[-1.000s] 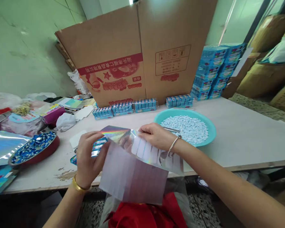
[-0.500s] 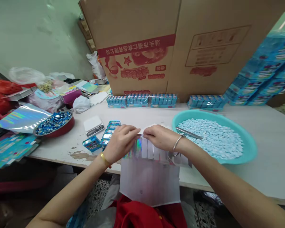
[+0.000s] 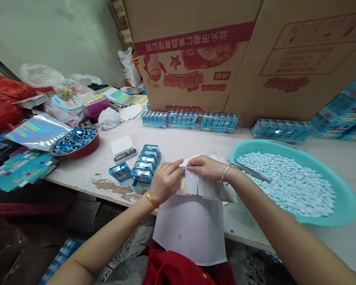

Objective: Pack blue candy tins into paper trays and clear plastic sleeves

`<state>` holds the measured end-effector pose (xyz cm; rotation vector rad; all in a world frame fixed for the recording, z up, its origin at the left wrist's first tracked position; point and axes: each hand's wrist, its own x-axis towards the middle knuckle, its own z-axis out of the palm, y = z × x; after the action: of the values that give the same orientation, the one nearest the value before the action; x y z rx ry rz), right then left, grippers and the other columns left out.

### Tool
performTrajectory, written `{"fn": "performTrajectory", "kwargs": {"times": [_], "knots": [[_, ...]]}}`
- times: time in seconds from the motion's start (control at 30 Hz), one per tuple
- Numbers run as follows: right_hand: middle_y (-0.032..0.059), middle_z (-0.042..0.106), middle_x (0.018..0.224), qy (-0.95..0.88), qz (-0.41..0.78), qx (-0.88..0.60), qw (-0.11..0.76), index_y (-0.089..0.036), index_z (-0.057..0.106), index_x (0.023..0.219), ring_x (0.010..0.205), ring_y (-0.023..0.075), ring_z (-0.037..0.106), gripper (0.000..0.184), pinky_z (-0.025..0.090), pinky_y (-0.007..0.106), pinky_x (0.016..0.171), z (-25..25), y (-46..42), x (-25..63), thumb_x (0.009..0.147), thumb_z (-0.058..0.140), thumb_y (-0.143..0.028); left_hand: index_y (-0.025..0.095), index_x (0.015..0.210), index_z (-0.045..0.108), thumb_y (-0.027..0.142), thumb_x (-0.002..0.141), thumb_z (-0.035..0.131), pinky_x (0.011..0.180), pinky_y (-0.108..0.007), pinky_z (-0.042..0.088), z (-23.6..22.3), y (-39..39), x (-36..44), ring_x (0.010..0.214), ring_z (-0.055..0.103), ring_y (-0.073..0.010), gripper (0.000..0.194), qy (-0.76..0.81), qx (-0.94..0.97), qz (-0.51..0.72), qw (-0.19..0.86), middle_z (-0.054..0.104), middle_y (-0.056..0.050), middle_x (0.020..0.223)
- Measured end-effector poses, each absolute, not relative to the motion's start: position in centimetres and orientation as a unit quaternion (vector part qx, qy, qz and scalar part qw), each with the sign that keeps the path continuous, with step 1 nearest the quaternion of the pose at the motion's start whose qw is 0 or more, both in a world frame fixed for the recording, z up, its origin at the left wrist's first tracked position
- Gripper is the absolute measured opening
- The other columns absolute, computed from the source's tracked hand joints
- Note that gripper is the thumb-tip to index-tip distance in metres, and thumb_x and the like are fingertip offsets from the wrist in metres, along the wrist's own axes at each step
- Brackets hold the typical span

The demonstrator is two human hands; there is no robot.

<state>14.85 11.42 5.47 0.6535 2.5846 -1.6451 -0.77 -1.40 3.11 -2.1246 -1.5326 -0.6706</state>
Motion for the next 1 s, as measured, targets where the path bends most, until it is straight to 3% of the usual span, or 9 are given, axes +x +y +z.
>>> {"fn": "performTrajectory", "kwargs": {"times": [0.1,0.2,0.3,0.37,0.5,0.6,0.7,0.83,1.0], "knots": [[-0.0011,0.047,0.066,0.850,-0.481,0.216,0.000,-0.016,0.055,0.074,0.061,0.0117,0.039,0.045,0.034,0.025,0.055,4.7,12.2,14.0,0.081,0.043,-0.058,0.017,0.078,0.059,0.016,0.089,0.048,0.083,-0.035,0.045,3.2,-1.6,-1.0,0.097,0.060,-0.0203,0.015,-0.548,-0.769,-0.267,0.194,0.067,-0.009,0.113],[0.0016,0.056,0.070,0.890,-0.367,0.269,0.021,-0.017,0.059,0.074,0.065,0.0138,0.047,0.034,0.037,0.026,0.060,3.3,13.5,13.8,0.088,0.040,-0.041,0.017,0.079,0.058,0.020,0.088,0.053,0.082,-0.034,0.044,4.0,-3.3,-1.5,0.094,0.060,-0.0197,0.011,-0.550,-0.769,-0.307,0.108,0.067,-0.008,0.100],[0.0098,0.065,0.085,0.901,-0.226,0.368,0.041,-0.016,0.064,0.081,0.079,0.0207,0.055,0.024,0.041,0.032,0.072,1.8,14.3,13.8,0.087,0.044,-0.027,0.018,0.079,0.057,0.024,0.086,0.058,0.075,-0.031,0.043,5.5,-6.2,-2.9,0.081,0.059,-0.0158,0.010,-0.600,-0.692,-0.401,-0.025,0.065,-0.003,0.083],[0.0166,0.065,0.099,0.901,-0.190,0.388,-0.022,-0.014,0.065,0.093,0.092,0.0265,0.056,0.025,0.041,0.039,0.080,1.5,13.6,13.1,0.087,0.045,-0.028,0.018,0.076,0.057,0.027,0.084,0.062,0.070,-0.027,0.043,6.5,-8.0,-4.5,0.073,0.056,-0.0134,0.013,-0.650,-0.580,-0.476,-0.115,0.061,0.000,0.074],[0.0116,0.064,0.100,0.846,-0.374,0.302,-0.232,-0.016,0.064,0.103,0.093,0.0231,0.057,0.048,0.043,0.035,0.083,2.9,8.9,8.9,0.093,0.038,-0.055,0.018,0.074,0.058,0.032,0.077,0.070,0.066,-0.024,0.042,7.2,-10.2,-8.4,0.070,0.053,-0.0120,0.019,-0.678,-0.381,-0.589,-0.220,0.058,0.001,0.073],[0.0084,0.063,0.093,0.795,-0.498,0.233,-0.258,-0.019,0.065,0.091,0.089,0.0212,0.056,0.068,0.044,0.034,0.081,4.4,4.6,4.5,0.089,0.023,-0.072,0.017,0.071,0.058,0.031,0.072,0.075,0.066,-0.022,0.042,6.8,-11.0,-10.8,0.068,0.051,-0.0104,0.022,-0.662,-0.309,-0.640,-0.238,0.057,0.001,0.071],[0.0080,0.063,0.094,0.787,-0.534,0.196,-0.237,-0.019,0.064,0.080,0.091,0.0220,0.055,0.072,0.041,0.035,0.082,4.7,1.7,0.8,0.085,0.021,-0.077,0.017,0.070,0.058,0.030,0.070,0.076,0.066,-0.021,0.040,6.2,-11.8,-12.4,0.068,0.049,-0.0091,0.022,-0.659,-0.271,-0.664,-0.226,0.056,0.002,0.070],[0.0042,0.060,0.081,0.801,-0.519,0.189,-0.230,-0.020,0.059,0.073,0.084,0.0202,0.053,0.048,0.038,0.032,0.076,3.9,0.2,-2.3,0.086,0.046,-0.064,0.017,0.069,0.058,0.031,0.070,0.075,0.064,-0.021,0.039,4.9,-12.8,-14.3,0.066,0.048,-0.0091,0.023,-0.672,-0.241,-0.659,-0.237,0.056,0.003,0.068],[0.0024,0.059,0.073,0.872,-0.399,0.198,-0.203,-0.019,0.054,0.066,0.080,0.0190,0.051,0.030,0.031,0.033,0.074,3.1,0.6,-5.6,0.091,0.048,-0.035,0.017,0.069,0.059,0.035,0.072,0.070,0.064,-0.024,0.039,3.0,-13.0,-17.5,0.065,0.048,-0.0110,0.022,-0.708,-0.222,-0.629,-0.231,0.055,0.002,0.066]]}}
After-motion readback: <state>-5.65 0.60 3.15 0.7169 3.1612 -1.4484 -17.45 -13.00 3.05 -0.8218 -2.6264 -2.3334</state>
